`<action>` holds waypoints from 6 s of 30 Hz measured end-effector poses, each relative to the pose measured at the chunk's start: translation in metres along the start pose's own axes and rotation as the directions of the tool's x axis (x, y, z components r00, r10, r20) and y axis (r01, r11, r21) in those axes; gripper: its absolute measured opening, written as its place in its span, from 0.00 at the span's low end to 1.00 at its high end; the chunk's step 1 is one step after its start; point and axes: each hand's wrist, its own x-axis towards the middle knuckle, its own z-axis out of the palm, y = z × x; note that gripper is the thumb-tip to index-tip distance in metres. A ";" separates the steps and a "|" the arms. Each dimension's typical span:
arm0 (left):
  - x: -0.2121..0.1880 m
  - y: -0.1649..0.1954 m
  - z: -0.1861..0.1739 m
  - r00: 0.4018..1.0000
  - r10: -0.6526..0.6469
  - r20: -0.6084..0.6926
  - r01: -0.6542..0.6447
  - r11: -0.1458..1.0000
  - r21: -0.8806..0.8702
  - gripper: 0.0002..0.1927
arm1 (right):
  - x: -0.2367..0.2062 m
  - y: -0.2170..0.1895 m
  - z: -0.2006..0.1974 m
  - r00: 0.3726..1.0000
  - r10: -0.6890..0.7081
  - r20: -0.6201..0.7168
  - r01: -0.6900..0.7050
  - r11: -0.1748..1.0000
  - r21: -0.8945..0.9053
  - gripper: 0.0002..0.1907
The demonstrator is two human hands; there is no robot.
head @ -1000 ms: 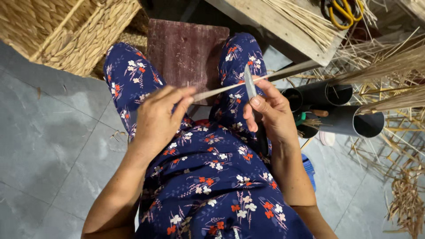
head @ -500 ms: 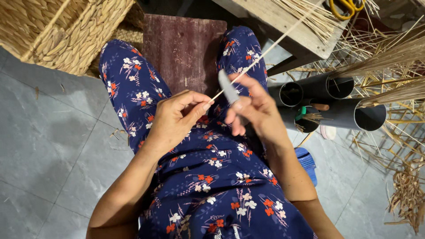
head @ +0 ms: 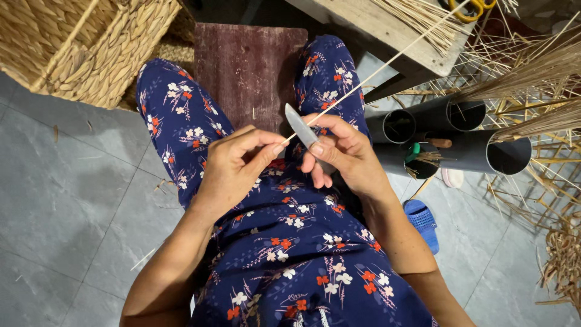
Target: The person sits on the floor and uses a knife to sharpen thin wooden sticks one by one. They pick up sticks from a pile, scrape the knife along the stick to form a point, and place the finished sticks into a woven basket.
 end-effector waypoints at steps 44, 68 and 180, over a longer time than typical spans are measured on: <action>-0.047 -0.015 -0.030 0.994 -0.108 -0.004 0.107 0.979 0.173 0.05 | -0.037 -0.015 -0.120 0.881 -0.198 -0.430 0.283 0.948 0.144 0.23; -0.010 -0.015 -0.004 0.992 -0.098 -0.075 0.100 0.995 0.027 0.05 | -0.024 -0.018 -0.080 0.922 -0.204 -0.328 0.200 0.979 -0.048 0.32; -0.035 -0.012 -0.015 0.994 -0.064 0.083 0.054 0.991 0.122 0.08 | -0.020 -0.011 -0.055 0.986 -0.059 -0.159 0.072 0.994 0.079 0.21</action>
